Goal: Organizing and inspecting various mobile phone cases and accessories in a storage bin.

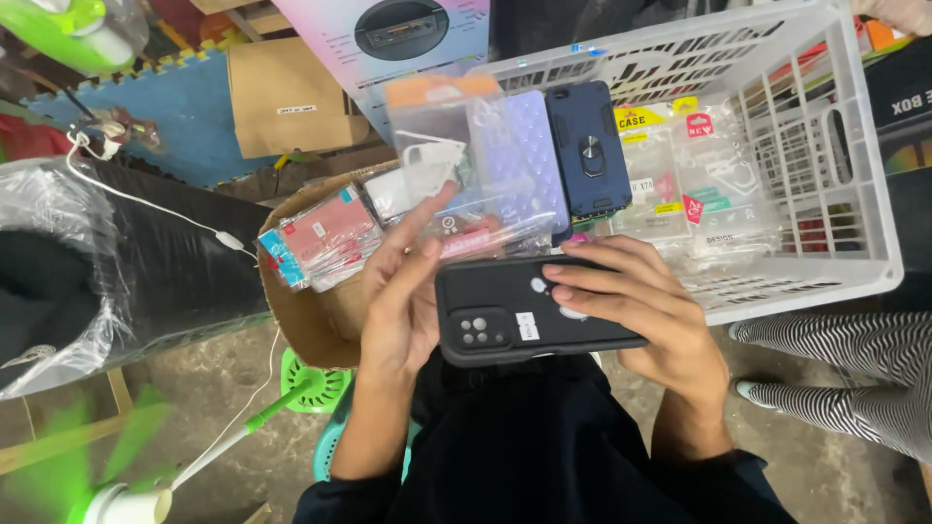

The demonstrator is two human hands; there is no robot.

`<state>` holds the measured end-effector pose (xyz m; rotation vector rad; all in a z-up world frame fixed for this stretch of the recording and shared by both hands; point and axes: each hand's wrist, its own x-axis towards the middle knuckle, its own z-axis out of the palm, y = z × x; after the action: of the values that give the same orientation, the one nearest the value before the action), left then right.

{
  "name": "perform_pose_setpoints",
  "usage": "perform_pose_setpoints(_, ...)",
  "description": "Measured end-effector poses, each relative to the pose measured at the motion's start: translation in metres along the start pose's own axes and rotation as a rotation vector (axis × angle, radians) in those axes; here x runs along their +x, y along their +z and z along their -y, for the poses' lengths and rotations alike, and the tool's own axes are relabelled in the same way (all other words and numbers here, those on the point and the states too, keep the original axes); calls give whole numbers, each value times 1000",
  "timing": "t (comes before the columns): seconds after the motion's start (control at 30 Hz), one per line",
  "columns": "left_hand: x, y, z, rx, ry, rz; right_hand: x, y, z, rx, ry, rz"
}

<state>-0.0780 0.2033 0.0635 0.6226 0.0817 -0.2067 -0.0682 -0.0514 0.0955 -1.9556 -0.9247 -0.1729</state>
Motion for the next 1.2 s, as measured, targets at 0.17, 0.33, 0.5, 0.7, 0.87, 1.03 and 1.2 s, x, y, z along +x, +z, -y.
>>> perform_pose_setpoints(0.17, -4, 3, 0, 102, 139, -13, -1, -2, 5, -36, 31, -10)
perform_pose_setpoints(0.33, 0, 1, 16, 312, 286, -109, 2, -9, 8, -108, 43, -13)
perform_pose_setpoints(0.5, 5, -15, 33, 187, 442, -214, 6, -11, 9, -225, -17, -54)
perform_pose_setpoints(0.7, 7, -6, 42, 75, 426, -335, 3, -2, 1, -337, -46, -88)
perform_pose_setpoints(0.87, -1, -17, 53, 101, 537, -363, -3, 18, -7, -408, -45, -261)
perform_pose_setpoints(1.03, -5, -5, 61, 219, 605, -376, -11, 30, -12, -500, 41, -342)
perform_pose_setpoints(1.2, 6, 8, 60, 199, 610, -426, -16, 45, -12, -532, 41, -383)
